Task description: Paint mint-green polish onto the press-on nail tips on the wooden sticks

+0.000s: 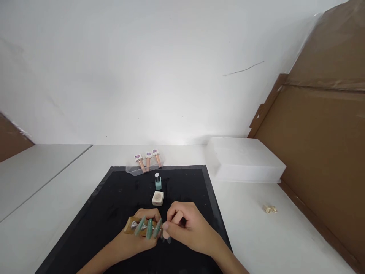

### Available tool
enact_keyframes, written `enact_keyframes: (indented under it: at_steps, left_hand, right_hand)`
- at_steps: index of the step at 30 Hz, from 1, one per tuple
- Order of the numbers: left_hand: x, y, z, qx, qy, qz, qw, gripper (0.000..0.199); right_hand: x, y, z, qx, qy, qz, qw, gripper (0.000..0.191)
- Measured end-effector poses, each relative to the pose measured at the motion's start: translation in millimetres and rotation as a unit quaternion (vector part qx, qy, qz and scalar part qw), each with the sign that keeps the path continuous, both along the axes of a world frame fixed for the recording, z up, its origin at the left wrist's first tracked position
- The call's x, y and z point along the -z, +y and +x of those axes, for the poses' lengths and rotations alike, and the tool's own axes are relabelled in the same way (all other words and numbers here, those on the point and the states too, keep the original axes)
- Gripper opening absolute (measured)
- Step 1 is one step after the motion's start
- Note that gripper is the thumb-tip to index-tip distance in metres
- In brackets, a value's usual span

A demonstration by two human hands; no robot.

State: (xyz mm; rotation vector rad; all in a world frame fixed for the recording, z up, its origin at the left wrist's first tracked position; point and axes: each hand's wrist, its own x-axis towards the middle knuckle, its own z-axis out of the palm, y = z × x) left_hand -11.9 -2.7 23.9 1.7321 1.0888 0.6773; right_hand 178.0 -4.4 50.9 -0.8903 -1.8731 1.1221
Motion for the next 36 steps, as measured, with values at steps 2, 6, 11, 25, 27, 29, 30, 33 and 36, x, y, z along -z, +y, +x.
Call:
enact_keyframes:
  at_steps: [2,6,11,25,27,29,30,33,36]
  left_hand:
    - [-1.1,0,0,0.01,-0.003,-0.004,1.0,0.009]
    - [-4.2,-1,-2,0.036,-0.012,-0.002,0.999,0.009]
    - [-2.3,-3,-2,0.015,-0.023,0.001,1.0,0.009]
    - [5.8,-1,-4,0.018,-0.064,-0.013,0.998,0.015]
    - [5.4,-2,-4,0.011,-0.057,-0.007,0.998,0.015]
    - [4.4,-3,-3,0.018,-0.062,-0.016,0.998,0.015]
    - [4.0,-3,-3,0.022,-0.064,-0.022,0.997,0.016]
    - [4.5,-3,-4,0.016,-0.044,-0.02,0.999,0.016]
    - [5.7,-2,-4,0.012,-0.012,-0.004,1.0,0.016]
  right_hand:
    - [-0.2,1,-1,0.013,-0.012,-0.008,1.0,0.019]
    - [0.5,3,0,0.085,0.001,0.008,0.996,0.021]
    - [-1.7,1,3,0.038,0.03,0.025,0.999,0.022]
    - [4.6,0,4,0.044,0.11,0.039,0.992,0.024]
    - [2.3,-2,2,0.002,0.1,0.03,0.995,0.022]
    - [-0.9,-3,1,0.001,0.074,0.017,0.997,0.019]
    - [-2.2,-3,0,0.013,0.063,0.016,0.998,0.018]
    - [-2.8,-2,0,0.067,0.055,0.029,0.996,0.018]
    - [-0.1,-2,2,0.079,0.079,0.034,0.993,0.019]
